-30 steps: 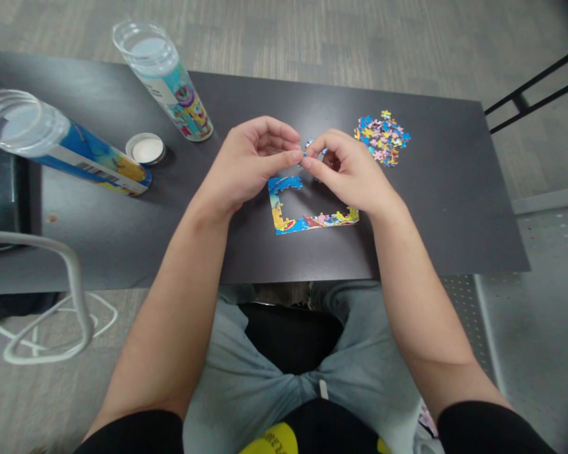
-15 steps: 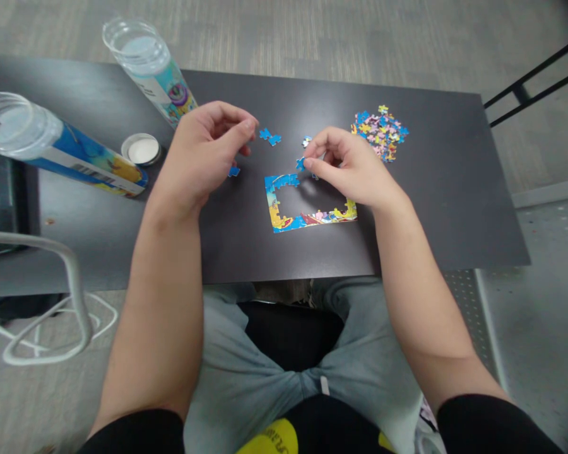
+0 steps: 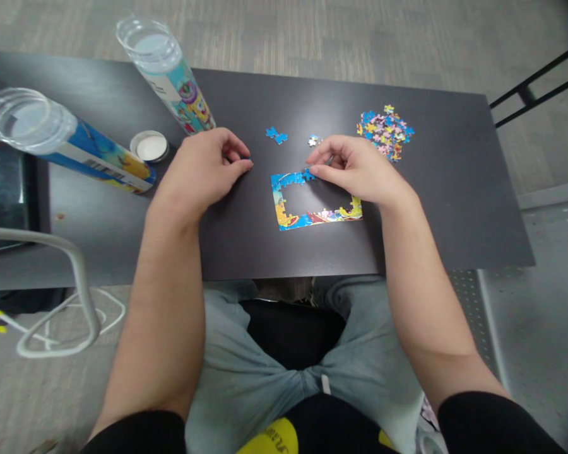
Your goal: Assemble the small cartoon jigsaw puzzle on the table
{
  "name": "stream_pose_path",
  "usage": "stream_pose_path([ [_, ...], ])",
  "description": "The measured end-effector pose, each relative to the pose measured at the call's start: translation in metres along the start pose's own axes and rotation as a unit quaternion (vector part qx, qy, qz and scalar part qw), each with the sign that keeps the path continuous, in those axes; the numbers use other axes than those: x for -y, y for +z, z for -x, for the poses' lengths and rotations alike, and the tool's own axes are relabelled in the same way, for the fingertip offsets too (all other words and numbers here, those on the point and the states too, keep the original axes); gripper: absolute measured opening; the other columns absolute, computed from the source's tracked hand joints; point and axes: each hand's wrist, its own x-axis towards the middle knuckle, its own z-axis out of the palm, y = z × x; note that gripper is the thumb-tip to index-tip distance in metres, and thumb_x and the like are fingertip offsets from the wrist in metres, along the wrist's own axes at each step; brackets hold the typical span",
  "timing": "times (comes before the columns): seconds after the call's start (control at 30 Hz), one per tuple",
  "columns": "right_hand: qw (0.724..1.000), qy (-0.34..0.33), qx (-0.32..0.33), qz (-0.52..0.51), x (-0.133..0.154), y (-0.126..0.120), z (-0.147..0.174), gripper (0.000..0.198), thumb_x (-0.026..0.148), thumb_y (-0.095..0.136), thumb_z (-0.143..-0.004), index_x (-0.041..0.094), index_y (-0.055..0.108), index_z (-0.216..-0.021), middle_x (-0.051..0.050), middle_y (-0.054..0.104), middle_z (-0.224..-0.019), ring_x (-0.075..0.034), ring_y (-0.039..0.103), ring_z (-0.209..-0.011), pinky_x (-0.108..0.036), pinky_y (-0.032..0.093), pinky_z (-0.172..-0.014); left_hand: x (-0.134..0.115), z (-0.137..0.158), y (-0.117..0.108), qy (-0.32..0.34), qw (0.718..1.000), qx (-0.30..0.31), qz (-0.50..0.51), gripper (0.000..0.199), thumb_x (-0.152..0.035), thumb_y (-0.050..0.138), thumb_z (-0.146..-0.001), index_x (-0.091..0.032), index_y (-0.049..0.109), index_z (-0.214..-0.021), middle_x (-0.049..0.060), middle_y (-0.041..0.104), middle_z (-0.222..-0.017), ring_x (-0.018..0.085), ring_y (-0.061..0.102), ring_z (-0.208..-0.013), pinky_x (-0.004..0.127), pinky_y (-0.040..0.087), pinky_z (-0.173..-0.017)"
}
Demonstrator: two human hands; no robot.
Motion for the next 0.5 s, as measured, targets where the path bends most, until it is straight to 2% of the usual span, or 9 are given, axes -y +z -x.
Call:
stream_pose_path([
  [0.13, 1.000, -0.004, 0.009, -0.018, 0.000, 0.003, 0.000, 0.037, 0.055, 0.104, -0.098, 0.032, 0.082, -0.115, -0.001, 0.085, -0.102, -0.023, 0.061, -0.084, -0.050, 0.054, -0.083, -0.013, 0.002, 0.011, 0.029, 0.999, -0.035, -0.011, 0.029, -0.054, 0.098, -0.103, -0.029, 0.086, -0.112, 0.008, 0.086, -0.102, 0.035, 0.083, -0.105, 0.048, 0.072, -0.105],
  [0.27, 1.000, -0.017, -0.010, 0.002, -0.005, 0.005, 0.000, 0.030, 0.041, 0.098, -0.099, 0.030, 0.083, -0.123, -0.001, 0.086, -0.103, -0.022, 0.062, -0.077, -0.046, 0.052, -0.075, -0.033, 0.007, 0.022, 0.050, 0.999, -0.003, -0.007, 0.028, -0.051, 0.102, -0.102, -0.030, 0.089, -0.115, 0.008, 0.088, -0.108, 0.035, 0.083, -0.106, 0.049, 0.071, -0.105],
  [0.4, 0.999, -0.023, -0.020, 0.040, -0.013, 0.006, -0.001, 0.037, 0.048, 0.098, -0.103, 0.032, 0.083, -0.132, -0.002, 0.086, -0.106, -0.024, 0.066, -0.076, -0.044, 0.055, -0.071, -0.038, 0.007, 0.030, 0.056, 0.998, 0.038, -0.001, 0.025, -0.046, 0.105, -0.098, -0.031, 0.088, -0.111, 0.006, 0.088, -0.108, 0.034, 0.081, -0.104, 0.049, 0.070, -0.102],
  [0.5, 0.998, -0.020, -0.023, 0.058, -0.015, 0.005, -0.001, 0.038, 0.053, 0.097, -0.105, 0.033, 0.084, -0.134, -0.002, 0.087, -0.107, -0.024, 0.067, -0.076, -0.044, 0.057, -0.071, -0.037, 0.006, 0.031, 0.053, 0.998, 0.046, 0.001, 0.025, -0.044, 0.107, -0.096, -0.032, 0.088, -0.109, 0.005, 0.087, -0.106, 0.034, 0.081, -0.107, 0.049, 0.069, -0.099],
])
